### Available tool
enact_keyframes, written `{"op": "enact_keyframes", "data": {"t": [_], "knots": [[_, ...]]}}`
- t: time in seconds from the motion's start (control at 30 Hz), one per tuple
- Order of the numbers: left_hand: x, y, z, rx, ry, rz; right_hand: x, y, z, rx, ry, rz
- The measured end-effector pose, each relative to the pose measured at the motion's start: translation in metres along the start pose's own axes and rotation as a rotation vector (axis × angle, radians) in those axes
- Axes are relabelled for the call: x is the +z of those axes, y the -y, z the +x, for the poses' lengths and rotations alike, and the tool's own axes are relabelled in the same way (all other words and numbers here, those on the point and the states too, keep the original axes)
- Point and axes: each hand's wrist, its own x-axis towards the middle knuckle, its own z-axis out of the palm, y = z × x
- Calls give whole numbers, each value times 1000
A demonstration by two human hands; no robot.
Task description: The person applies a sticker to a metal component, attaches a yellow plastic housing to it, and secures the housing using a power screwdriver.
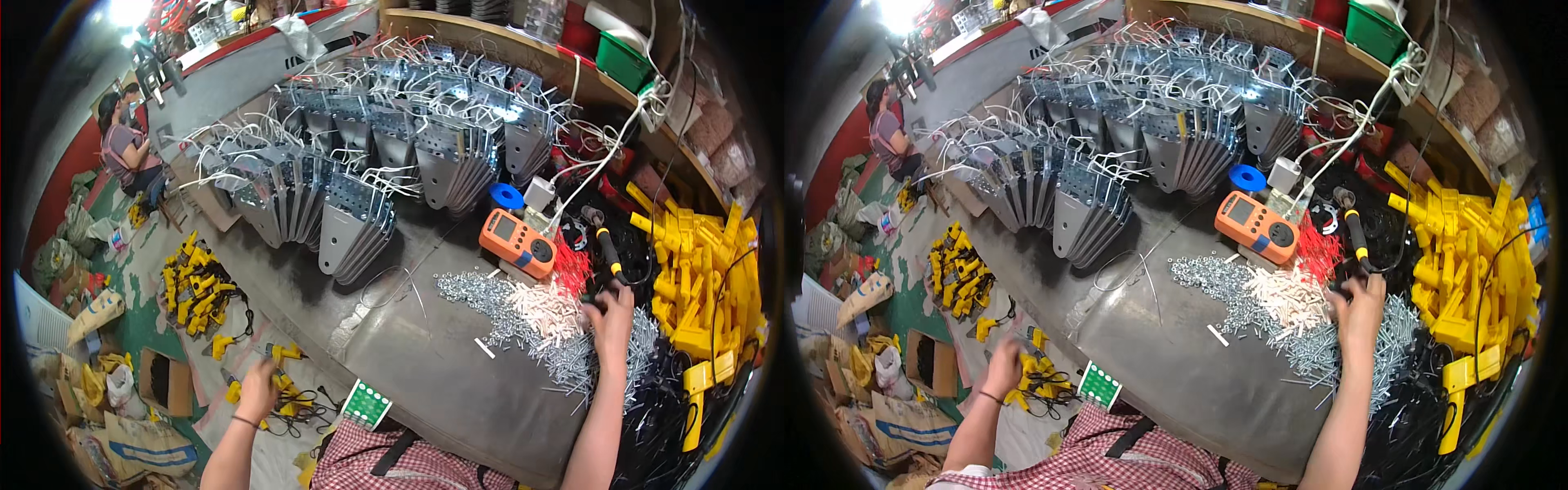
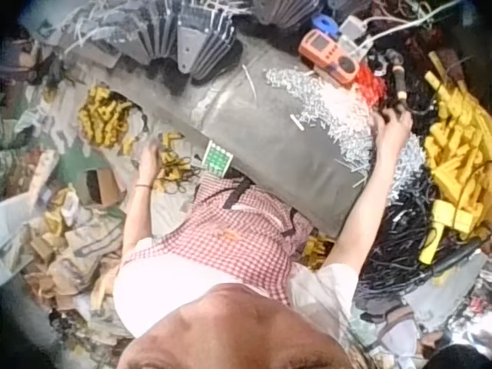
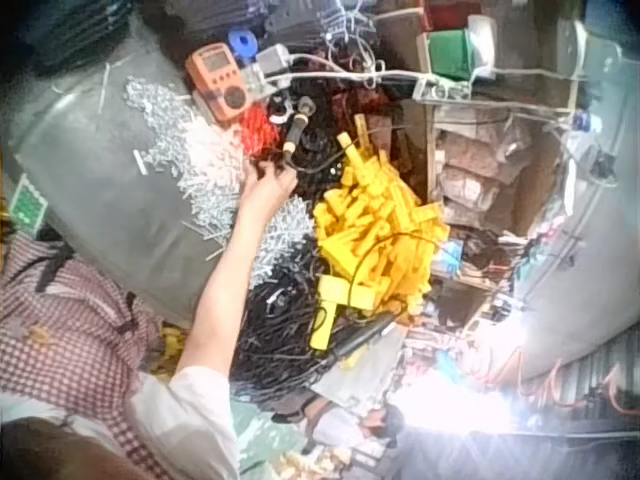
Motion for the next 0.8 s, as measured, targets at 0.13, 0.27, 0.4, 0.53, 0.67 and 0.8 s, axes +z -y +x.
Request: {"op": "enact_keyframes", "data": {"t": [0.13,0.27,0.4,0.53,0.67,0.8], "knots": [[-56,-111,106,-12,-449,-441,-31,64,-53,-150,222,128],[-82,-136,131,51,-422,-209,-52,96,-114,-282,540,283],[-72,-174,175,185,-522,-270,-50,98,-150,-149,528,300],[-78,-179,160,317,-512,-473,-52,89,-163,-204,513,208],[-69,-215,102,800,186,-376,-55,90,-166,-114,511,152],[-74,-256,86,899,367,-163,-54,90,-167,-117,480,200]]}}
